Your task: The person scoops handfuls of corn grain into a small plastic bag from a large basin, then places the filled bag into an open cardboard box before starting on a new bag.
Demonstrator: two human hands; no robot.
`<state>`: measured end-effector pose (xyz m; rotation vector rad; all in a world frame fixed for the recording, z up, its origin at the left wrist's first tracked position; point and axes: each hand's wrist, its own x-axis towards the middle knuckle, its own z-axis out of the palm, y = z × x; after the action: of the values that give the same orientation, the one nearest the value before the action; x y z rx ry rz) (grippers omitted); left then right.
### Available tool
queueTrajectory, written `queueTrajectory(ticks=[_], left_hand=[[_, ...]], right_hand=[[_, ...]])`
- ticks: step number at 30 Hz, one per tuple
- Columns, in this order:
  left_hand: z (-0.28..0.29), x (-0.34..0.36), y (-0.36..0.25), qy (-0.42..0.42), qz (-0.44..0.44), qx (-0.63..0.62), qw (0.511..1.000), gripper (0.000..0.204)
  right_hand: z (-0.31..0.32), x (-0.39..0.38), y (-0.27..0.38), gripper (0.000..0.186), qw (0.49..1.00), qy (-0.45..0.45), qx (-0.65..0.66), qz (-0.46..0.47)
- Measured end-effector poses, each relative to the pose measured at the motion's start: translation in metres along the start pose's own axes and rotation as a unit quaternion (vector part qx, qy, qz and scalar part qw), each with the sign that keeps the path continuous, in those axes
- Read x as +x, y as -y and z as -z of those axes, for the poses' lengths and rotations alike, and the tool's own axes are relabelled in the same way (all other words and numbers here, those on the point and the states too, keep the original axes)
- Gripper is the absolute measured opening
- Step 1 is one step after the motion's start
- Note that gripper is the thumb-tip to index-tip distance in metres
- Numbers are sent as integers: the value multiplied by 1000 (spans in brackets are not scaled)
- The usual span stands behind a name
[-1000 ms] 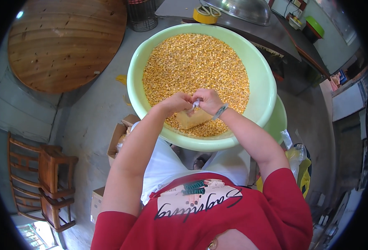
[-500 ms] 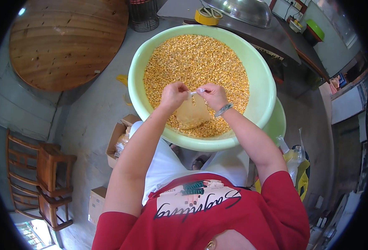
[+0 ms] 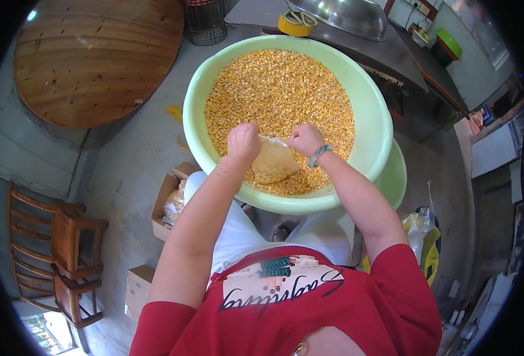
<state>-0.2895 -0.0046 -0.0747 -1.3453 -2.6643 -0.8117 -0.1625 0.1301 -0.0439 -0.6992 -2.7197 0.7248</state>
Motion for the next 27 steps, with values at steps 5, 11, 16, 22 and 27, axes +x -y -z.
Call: queueTrajectory(ticks=[5, 11, 16, 22, 27], left_hand=[[3, -5, -1, 40, -31, 77, 996, 9], [9, -3, -5, 163, 45, 137, 976, 12], [0, 1, -2, -21, 32, 5, 999, 13], [18, 1, -18, -79, -64, -170, 980, 10], [22, -1, -21, -62, -132, -220, 965, 10]], right_hand=[[6, -2, 9, 13, 990, 123, -66, -16], [-3, 0, -9, 14, 972, 198, -109, -67], [-8, 1, -15, 17, 991, 122, -22, -58], [-7, 5, -12, 16, 911, 124, 376, -114], [0, 1, 6, 17, 874, 186, 437, -107]])
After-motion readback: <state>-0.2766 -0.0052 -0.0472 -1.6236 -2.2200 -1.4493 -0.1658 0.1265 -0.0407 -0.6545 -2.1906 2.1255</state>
